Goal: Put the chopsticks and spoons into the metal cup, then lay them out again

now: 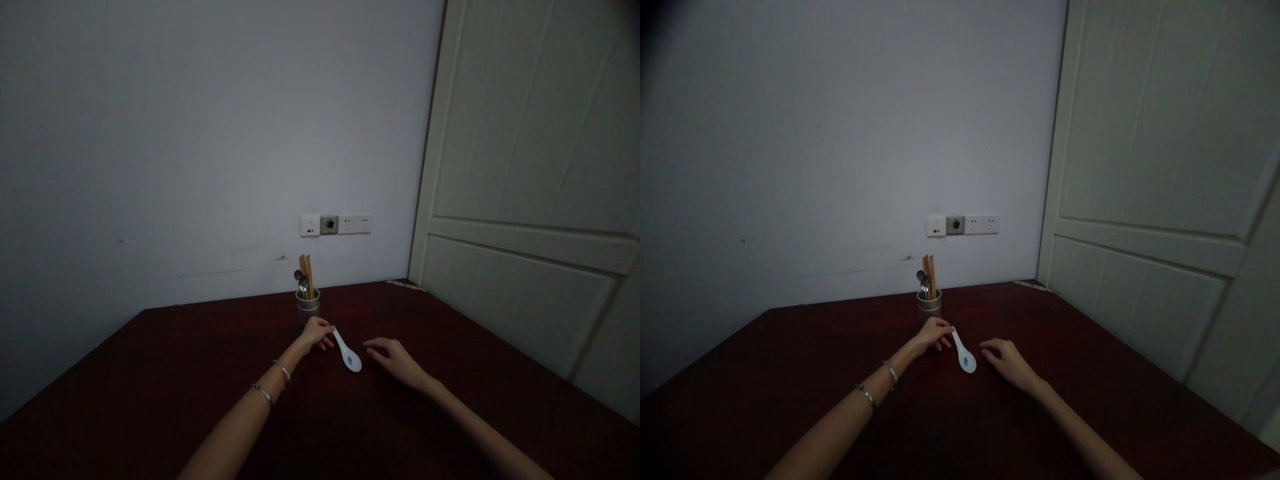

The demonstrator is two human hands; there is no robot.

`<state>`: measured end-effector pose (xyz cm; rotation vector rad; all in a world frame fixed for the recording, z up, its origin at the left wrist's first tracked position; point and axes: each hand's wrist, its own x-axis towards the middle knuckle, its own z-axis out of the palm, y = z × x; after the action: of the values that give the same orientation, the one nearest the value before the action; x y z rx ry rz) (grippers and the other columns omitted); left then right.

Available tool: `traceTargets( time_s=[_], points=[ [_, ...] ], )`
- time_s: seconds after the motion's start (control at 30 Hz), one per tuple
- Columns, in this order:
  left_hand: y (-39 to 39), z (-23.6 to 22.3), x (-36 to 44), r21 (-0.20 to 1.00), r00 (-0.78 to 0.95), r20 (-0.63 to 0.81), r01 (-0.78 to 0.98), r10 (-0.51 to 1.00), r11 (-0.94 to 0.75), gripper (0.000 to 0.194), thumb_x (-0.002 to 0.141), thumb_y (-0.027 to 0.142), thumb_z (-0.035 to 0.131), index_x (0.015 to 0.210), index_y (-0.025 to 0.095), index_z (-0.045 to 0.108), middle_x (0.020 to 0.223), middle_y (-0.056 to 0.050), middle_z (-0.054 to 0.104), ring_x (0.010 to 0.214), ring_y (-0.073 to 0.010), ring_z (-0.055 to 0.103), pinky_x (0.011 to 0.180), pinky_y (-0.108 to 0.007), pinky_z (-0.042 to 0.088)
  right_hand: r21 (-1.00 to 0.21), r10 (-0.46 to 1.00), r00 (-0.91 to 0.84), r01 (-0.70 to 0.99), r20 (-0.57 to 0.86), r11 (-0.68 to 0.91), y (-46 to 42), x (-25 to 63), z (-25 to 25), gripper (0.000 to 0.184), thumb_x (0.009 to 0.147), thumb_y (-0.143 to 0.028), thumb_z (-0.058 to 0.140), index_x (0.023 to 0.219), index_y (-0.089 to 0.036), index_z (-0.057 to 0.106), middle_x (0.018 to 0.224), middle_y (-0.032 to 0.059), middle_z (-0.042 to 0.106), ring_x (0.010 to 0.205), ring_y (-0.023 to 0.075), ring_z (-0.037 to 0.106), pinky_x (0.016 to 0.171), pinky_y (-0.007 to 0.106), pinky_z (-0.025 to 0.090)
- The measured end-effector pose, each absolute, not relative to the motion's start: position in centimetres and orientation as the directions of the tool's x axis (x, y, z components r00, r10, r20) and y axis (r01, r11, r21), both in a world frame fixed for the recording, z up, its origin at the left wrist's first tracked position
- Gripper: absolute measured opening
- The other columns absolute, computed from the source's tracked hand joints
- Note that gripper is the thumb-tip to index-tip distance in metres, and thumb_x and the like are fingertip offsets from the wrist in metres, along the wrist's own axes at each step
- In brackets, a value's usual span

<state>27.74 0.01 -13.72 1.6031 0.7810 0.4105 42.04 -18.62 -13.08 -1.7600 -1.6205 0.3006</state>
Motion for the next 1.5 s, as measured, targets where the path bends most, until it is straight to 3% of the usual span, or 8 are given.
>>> traceTargets(
  time_s=[0.3, 0.53, 0.67, 0.83, 1.03, 1.23, 1.5],
  points=[
    [-1.0, -14.1, 29.1, 0.976, 0.647, -0.176, 0.212, 0.742, 0.046, 0.019, 0.076, 0.021, 0.055, 0.063, 0.007, 0.057, 0.052, -0.005, 0.059, 0.038, -0.0071, 0.051, 0.035, -0.016, 0.033, -0.669, 0.947, 0.188, 0.743, 0.259, 0.036, -19.7, 41.9, -13.7, 0.034, 0.079, -0.034, 0.045, 0.103, -0.018, 0.063, 0.103, 0.0077, 0.064, 0.096, 0.0208, 0.058, 0.085, 0.032, 0.043],
    [-0.3, -14.2, 29.1, 0.981, 0.687, -0.196, 0.136, 0.7, 0.141, 0.015, 0.071, 0.02, 0.059, 0.068, 0.006, 0.061, 0.068, -0.01, 0.066, 0.039, -0.0043, 0.05, 0.036, -0.015, 0.031, -0.71, 0.933, 0.223, 0.702, 0.282, 0.047, -19.8, 41.8, -13.9, 0.034, 0.078, -0.035, 0.046, 0.1, -0.018, 0.065, 0.099, 0.0074, 0.065, 0.09, 0.0212, 0.06, 0.079, 0.032, 0.045],
    [0.3, -12.5, 28.6, 0.992, 0.722, -0.115, 0.116, 0.682, 0.044, 0.016, 0.073, 0.021, 0.057, 0.074, 0.006, 0.062, 0.071, -0.01, 0.067, 0.037, -0.004, 0.048, 0.033, -0.015, 0.03, -0.818, 0.925, 0.298, 0.575, 0.234, 0.021, -19.0, 41.6, -13.6, 0.037, 0.077, -0.038, 0.047, 0.099, -0.014, 0.063, 0.084, 0.0073, 0.065, 0.069, 0.0172, 0.059, 0.055, 0.026, 0.048],
    [0.9, -8.3, 27.1, 0.992, 0.761, 0.017, 0.067, 0.648, -0.106, 0.02, 0.074, 0.025, 0.057, 0.079, 0.007, 0.063, 0.076, -0.011, 0.067, 0.036, -0.0031, 0.046, 0.032, -0.015, 0.028, -0.948, 0.936, 0.327, 0.319, 0.131, 0.021, -17.3, 40.0, -13.2, 0.036, 0.074, -0.038, 0.052, 0.097, -0.012, 0.061, 0.074, 0.0052, 0.062, 0.062, 0.0129, 0.056, 0.042, 0.02, 0.044],
    [0.6, -4.8, 24.9, 0.984, 0.767, 0.095, 0.023, 0.635, -0.175, 0.02, 0.075, 0.024, 0.055, 0.082, 0.007, 0.063, 0.077, -0.012, 0.067, 0.035, -0.0022, 0.044, 0.033, -0.015, 0.028, -0.985, 0.976, 0.21, 0.17, 0.052, 0.016, -15.2, 36.5, -13.4, 0.04, 0.067, -0.045, 0.06, 0.087, -0.011, 0.063, 0.071, 0.006, 0.063, 0.055, 0.0103, 0.055, 0.038, 0.017, 0.041],
    [0.3, -4.5, 23.0, 0.979, 0.738, 0.125, 0.014, 0.663, -0.201, 0.018, 0.076, 0.021, 0.054, 0.081, 0.006, 0.063, 0.075, -0.011, 0.067, 0.033, -0.0019, 0.043, 0.031, -0.014, 0.027, -0.999, 0.994, 0.108, 0.038, 0.037, 0.033, -14.5, 33.6, -12.8, 0.036, 0.062, -0.044, 0.066, 0.077, -0.01, 0.064, 0.073, 0.0072, 0.065, 0.056, 0.0096, 0.056, 0.039, 0.016, 0.042],
    [0.0, -5.7, 21.2, 0.987, 0.588, 0.152, -0.051, 0.794, -0.15, 0.019, 0.078, 0.021, 0.053, 0.084, 0.005, 0.061, 0.078, -0.012, 0.067, 0.039, -0.0056, 0.052, 0.033, -0.015, 0.037, -0.995, 0.956, 0.282, 0.079, 0.082, 0.063, -13.5, 33.8, -12.7, 0.033, 0.065, -0.042, 0.062, 0.07, -0.01, 0.065, 0.069, 0.0081, 0.065, 0.054, 0.0101, 0.055, 0.038, 0.016, 0.042]
  ],
)
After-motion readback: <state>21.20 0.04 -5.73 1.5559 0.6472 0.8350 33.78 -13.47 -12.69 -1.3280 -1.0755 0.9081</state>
